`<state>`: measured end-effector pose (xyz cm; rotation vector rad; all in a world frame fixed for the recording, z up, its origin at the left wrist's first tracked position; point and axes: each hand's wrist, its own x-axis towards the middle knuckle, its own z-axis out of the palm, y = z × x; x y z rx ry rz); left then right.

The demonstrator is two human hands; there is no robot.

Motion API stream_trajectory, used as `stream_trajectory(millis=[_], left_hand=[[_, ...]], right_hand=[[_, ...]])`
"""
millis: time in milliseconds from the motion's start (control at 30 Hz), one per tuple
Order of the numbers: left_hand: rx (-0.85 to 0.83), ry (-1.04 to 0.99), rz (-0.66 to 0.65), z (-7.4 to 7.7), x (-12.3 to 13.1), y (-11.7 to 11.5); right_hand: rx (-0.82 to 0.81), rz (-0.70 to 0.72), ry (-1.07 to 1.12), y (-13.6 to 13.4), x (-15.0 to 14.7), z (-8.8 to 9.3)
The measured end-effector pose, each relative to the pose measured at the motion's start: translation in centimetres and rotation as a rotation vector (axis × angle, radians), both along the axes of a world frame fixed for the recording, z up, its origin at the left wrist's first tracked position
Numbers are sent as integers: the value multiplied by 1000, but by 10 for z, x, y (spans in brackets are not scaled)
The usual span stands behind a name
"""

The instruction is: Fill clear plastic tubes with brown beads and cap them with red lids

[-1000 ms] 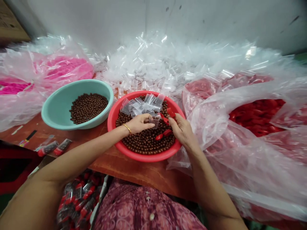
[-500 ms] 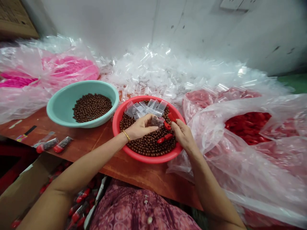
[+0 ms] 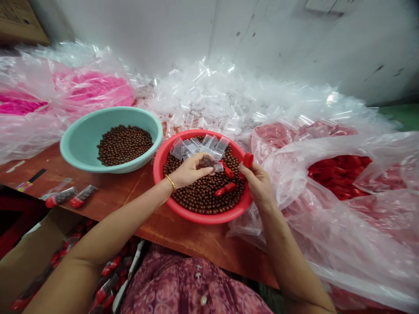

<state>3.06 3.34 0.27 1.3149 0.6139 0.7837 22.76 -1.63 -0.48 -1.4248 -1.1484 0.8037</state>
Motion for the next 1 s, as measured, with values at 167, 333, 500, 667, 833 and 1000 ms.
stream_trajectory(millis=[167,333,500,667,833,1000], left_hand=[[-44,-57,-65,1,-3,-2],[8,2,-52,2,-2,-3],[73,96,-5,3,-1,-4],[37,87,-83,5,-2,-5],[71,147,-56,-1,-2,-5],[326,254,76,-6,-2,-7]], right_hand=[[-68,-4,124,2,-7,8],[-102,123,75,4,-14,9],[-57,129,-67,2,-19,11],[170,119,-469,4,-27,12],[266,169,-872,1,-36,15],[228,130,-1133,-7,-41,16]])
